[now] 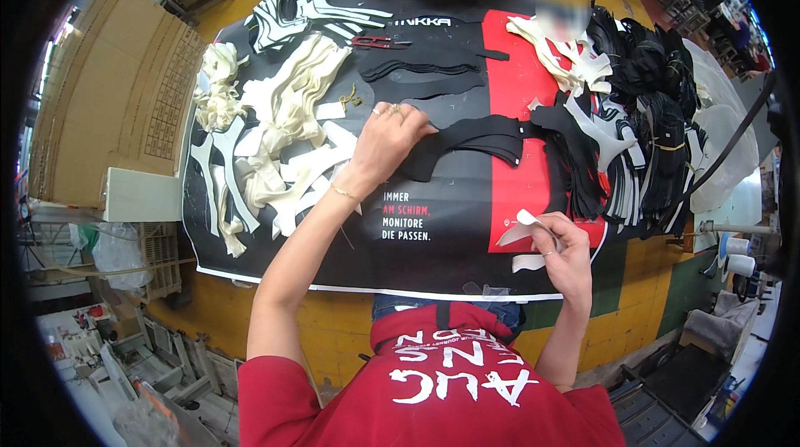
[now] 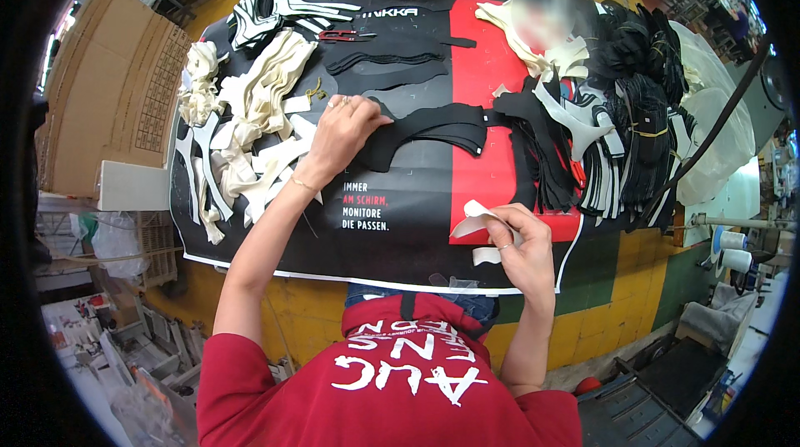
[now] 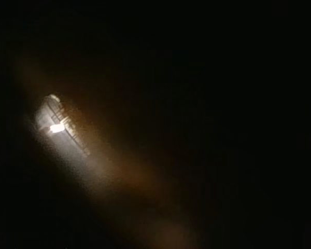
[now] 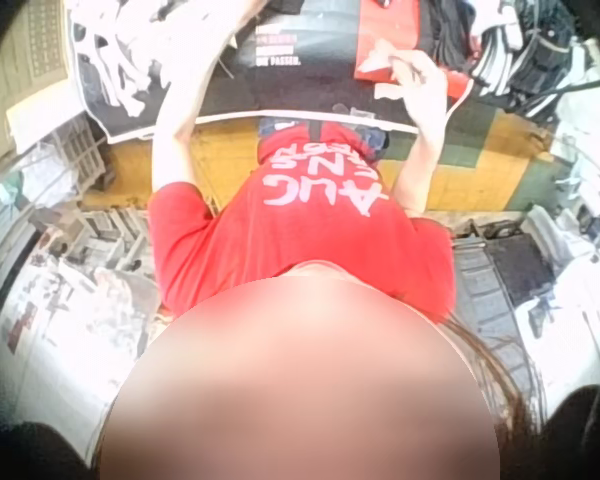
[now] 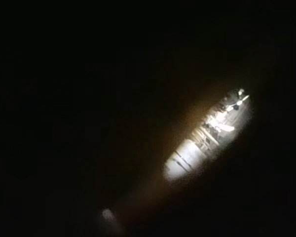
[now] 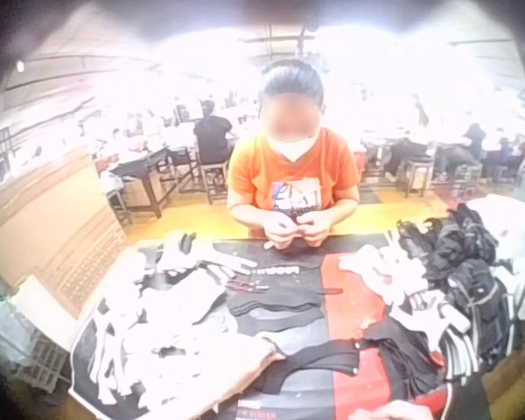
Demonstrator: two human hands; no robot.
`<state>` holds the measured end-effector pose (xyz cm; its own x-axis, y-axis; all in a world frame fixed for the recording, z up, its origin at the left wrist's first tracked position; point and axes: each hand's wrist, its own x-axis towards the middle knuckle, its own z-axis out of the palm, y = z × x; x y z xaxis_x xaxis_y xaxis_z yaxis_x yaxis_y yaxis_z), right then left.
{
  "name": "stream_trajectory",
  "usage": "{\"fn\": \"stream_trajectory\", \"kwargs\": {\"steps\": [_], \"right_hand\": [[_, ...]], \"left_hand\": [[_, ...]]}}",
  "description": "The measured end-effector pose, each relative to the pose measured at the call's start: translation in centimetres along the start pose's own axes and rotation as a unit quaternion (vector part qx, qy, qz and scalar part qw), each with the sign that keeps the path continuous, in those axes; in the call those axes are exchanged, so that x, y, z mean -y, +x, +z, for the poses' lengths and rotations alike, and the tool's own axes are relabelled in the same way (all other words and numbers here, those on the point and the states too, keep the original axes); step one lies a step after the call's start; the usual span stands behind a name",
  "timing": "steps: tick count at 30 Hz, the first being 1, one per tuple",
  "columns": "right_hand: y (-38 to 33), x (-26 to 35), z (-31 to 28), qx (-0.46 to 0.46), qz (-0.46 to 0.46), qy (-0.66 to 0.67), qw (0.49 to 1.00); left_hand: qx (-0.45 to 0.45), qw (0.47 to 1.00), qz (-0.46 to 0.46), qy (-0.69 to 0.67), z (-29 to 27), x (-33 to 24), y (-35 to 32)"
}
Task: The person repeatedly picks white and black foam-like footwear components from a table, aligns them, and presses them together by hand. They handle multiple pieces one at a time, occasionally moving other parts aside to access the work area. A coworker across the table performs similar assembly actions.
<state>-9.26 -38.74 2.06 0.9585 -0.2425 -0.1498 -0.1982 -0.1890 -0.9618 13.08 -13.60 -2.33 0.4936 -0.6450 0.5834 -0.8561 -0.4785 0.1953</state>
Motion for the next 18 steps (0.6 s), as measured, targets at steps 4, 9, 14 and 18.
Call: {"fn": "stream_trajectory", "kwargs": {"steps": [4,9,14,18], "right_hand": [[-0.6,0.7,-1.3,-0.041,0.011,0.099,0.994],[-2.1,2.0,-4.7,-0.034,-0.064,0.137,0.988],[-2.1,2.7,-6.1,-0.013,-0.138,0.138,0.981],[-1.6,3.4,-5.6,-0.019,-0.105,0.080,0.991]], "left_hand": [[-0.060,0.986,0.136,-0.079,-3.6,-4.2,0.7],[-0.042,0.959,0.149,-0.236,-6.8,-10.4,-0.1],[0.005,0.908,0.007,-0.420,-5.3,-10.0,-0.5],[-0.011,0.863,-0.070,-0.501,-3.6,-10.5,0.0]]}}
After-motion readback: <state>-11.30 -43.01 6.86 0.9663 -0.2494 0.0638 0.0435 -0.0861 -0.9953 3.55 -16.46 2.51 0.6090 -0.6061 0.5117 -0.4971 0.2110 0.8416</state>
